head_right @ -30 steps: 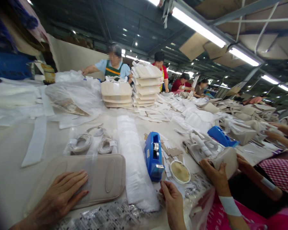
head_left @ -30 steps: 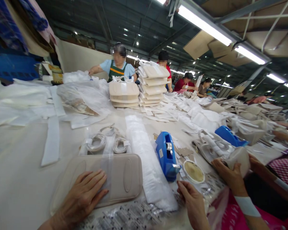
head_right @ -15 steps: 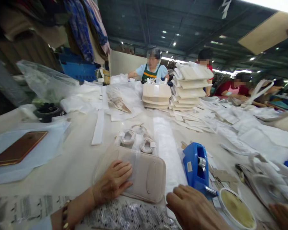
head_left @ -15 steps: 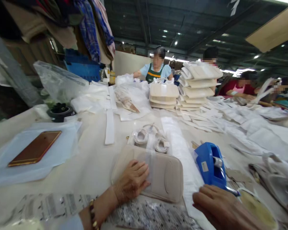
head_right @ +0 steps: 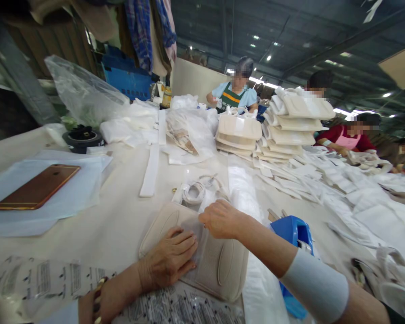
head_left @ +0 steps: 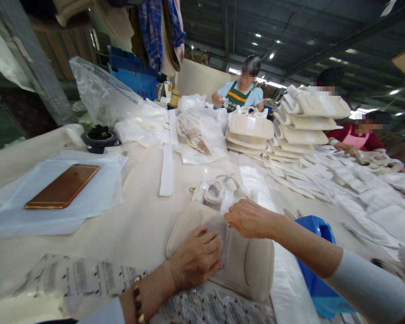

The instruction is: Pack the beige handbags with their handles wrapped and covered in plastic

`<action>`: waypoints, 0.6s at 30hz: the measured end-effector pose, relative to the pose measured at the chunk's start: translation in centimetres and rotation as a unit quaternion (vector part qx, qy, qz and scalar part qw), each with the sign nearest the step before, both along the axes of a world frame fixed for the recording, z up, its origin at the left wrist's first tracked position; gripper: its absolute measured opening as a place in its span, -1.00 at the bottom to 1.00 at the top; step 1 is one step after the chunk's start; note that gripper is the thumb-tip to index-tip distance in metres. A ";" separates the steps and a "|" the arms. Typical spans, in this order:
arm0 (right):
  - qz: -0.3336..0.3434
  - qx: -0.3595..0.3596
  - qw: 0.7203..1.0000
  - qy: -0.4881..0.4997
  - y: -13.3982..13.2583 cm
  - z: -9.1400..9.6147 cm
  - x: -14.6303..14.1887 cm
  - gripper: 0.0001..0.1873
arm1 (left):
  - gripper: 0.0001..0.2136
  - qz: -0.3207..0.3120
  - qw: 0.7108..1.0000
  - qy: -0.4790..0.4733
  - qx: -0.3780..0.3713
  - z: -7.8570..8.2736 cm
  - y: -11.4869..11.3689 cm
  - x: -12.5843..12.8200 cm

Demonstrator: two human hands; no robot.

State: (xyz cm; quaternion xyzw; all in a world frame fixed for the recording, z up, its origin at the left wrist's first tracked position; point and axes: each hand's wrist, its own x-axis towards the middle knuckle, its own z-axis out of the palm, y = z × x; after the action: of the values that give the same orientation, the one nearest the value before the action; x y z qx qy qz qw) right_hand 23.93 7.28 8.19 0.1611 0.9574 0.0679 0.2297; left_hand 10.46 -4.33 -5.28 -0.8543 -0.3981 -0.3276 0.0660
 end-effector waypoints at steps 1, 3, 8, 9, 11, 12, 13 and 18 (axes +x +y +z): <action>0.009 0.003 1.000 -0.004 0.2 -0.2 -0.1 -0.78 | -0.73 0.000 1.000 -0.003 0.000 -0.1 0.0 0.0; 0.022 0.005 1.000 -0.013 0.6 -0.5 -0.4 -0.77 | -0.73 0.001 1.000 -0.009 0.003 -0.1 0.0 0.1; -0.002 -0.005 1.000 -0.026 1.3 -0.9 -1.5 -0.78 | -0.73 0.001 1.000 -0.018 0.005 -0.1 0.0 0.1; -0.016 -0.008 1.000 -0.026 1.5 -0.8 -1.7 -0.80 | -0.73 0.000 1.000 -0.020 0.005 -0.1 0.0 0.2; -0.050 -0.012 0.998 -0.022 2.1 -0.7 -2.1 -0.86 | -0.74 0.000 1.000 -0.021 0.004 -0.2 0.1 0.2; -0.067 -0.014 0.998 -0.016 2.5 -0.7 -2.2 -0.82 | -0.74 0.000 1.000 -0.021 0.005 -0.2 0.0 0.2; -0.081 -0.016 0.997 -0.009 3.1 -0.7 -2.3 -0.71 | -0.74 0.001 1.000 -0.021 0.006 -0.2 0.0 0.2; -0.112 -0.045 0.992 0.042 6.1 -1.3 -1.9 -0.57 | -0.73 -0.003 1.000 -0.017 0.000 0.0 0.0 0.2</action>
State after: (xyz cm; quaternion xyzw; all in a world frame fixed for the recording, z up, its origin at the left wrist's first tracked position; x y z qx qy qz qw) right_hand 21.98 13.40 6.91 0.2597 0.9442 -0.0087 0.2026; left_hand 10.62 -4.36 -5.28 -0.8499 -0.3963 -0.3423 0.0586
